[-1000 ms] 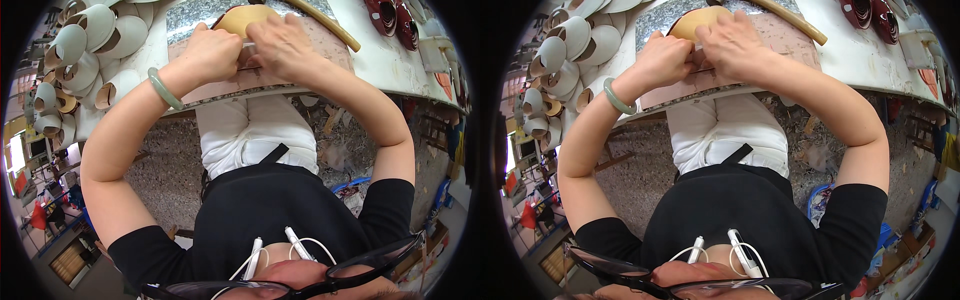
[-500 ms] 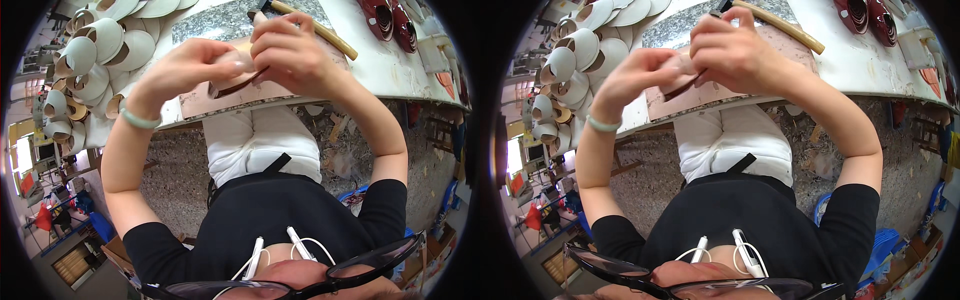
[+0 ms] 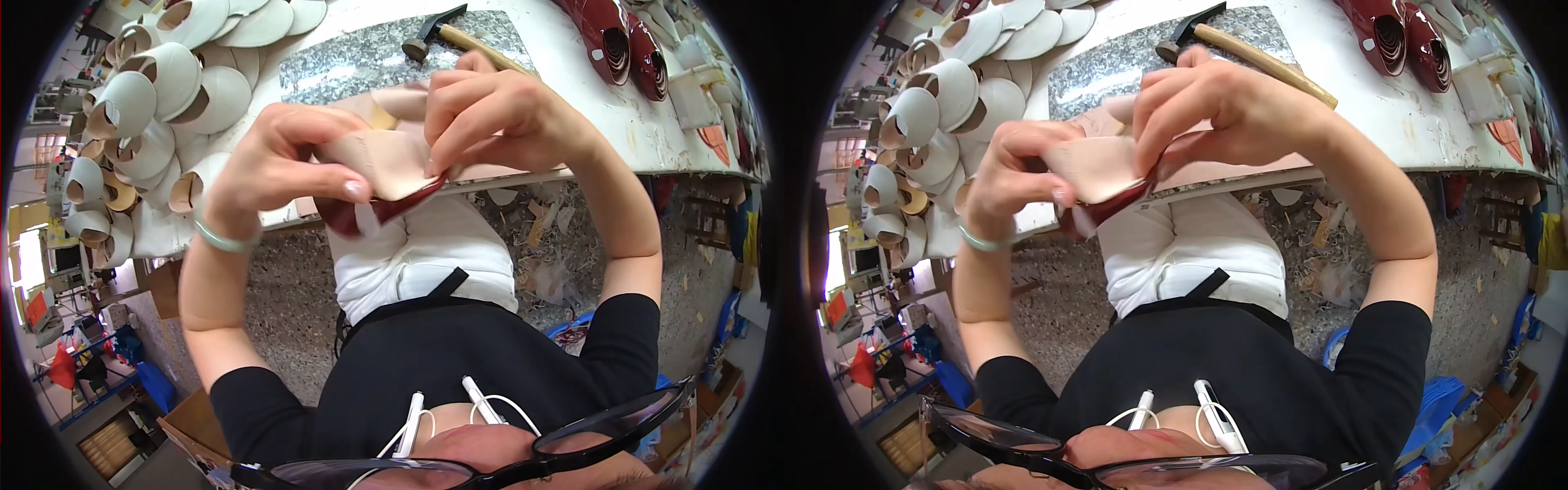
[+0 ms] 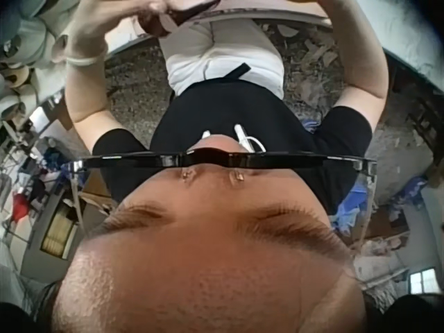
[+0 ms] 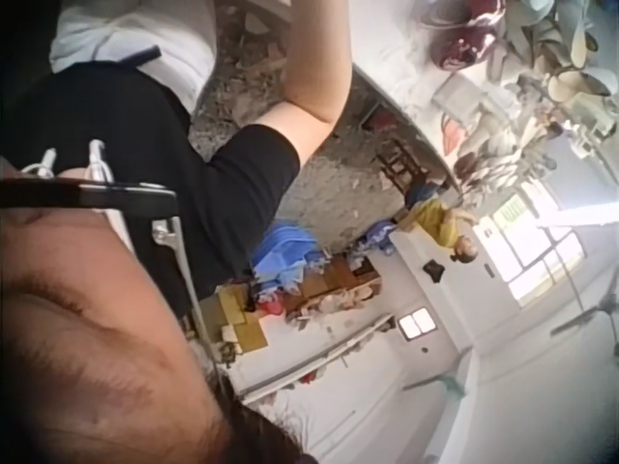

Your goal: The person aligns and fits linings into shoe pieces, presses the edges together by hand, and taps the inner surfaces using a hammer.

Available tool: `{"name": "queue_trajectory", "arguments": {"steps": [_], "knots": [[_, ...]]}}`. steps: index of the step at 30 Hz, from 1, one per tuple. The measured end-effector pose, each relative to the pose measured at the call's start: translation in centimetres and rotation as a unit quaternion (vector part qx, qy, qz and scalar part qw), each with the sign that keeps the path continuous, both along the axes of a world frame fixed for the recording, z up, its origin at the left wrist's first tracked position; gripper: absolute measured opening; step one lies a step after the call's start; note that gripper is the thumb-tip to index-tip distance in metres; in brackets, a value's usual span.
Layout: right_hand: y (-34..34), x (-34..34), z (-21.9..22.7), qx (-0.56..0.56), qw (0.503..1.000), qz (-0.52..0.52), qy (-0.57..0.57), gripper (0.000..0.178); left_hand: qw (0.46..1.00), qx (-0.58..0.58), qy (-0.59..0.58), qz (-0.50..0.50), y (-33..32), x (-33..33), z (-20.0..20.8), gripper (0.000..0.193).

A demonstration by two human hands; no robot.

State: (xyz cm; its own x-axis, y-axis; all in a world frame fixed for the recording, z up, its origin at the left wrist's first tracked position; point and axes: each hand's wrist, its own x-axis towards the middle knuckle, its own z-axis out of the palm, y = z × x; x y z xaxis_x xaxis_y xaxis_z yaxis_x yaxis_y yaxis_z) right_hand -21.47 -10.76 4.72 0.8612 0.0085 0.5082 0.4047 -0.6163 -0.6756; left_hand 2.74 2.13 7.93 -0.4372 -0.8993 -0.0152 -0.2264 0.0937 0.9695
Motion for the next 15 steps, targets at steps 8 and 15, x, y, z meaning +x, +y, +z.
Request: {"name": "queue_trajectory", "arguments": {"steps": [8, 15], "knots": [[2.9, 0.8, -7.3, -0.493, 0.841, -0.200, 0.103, 0.007, 0.736, -0.331, -0.588, -0.053, -3.5, -2.1, -6.4, 0.007], [3.2, 0.8, -7.5, -0.489, 0.839, -0.195, 0.135, 0.008, 0.795, -0.303, -0.524, 0.048, -2.1, -1.8, -7.9, 0.008]]}}
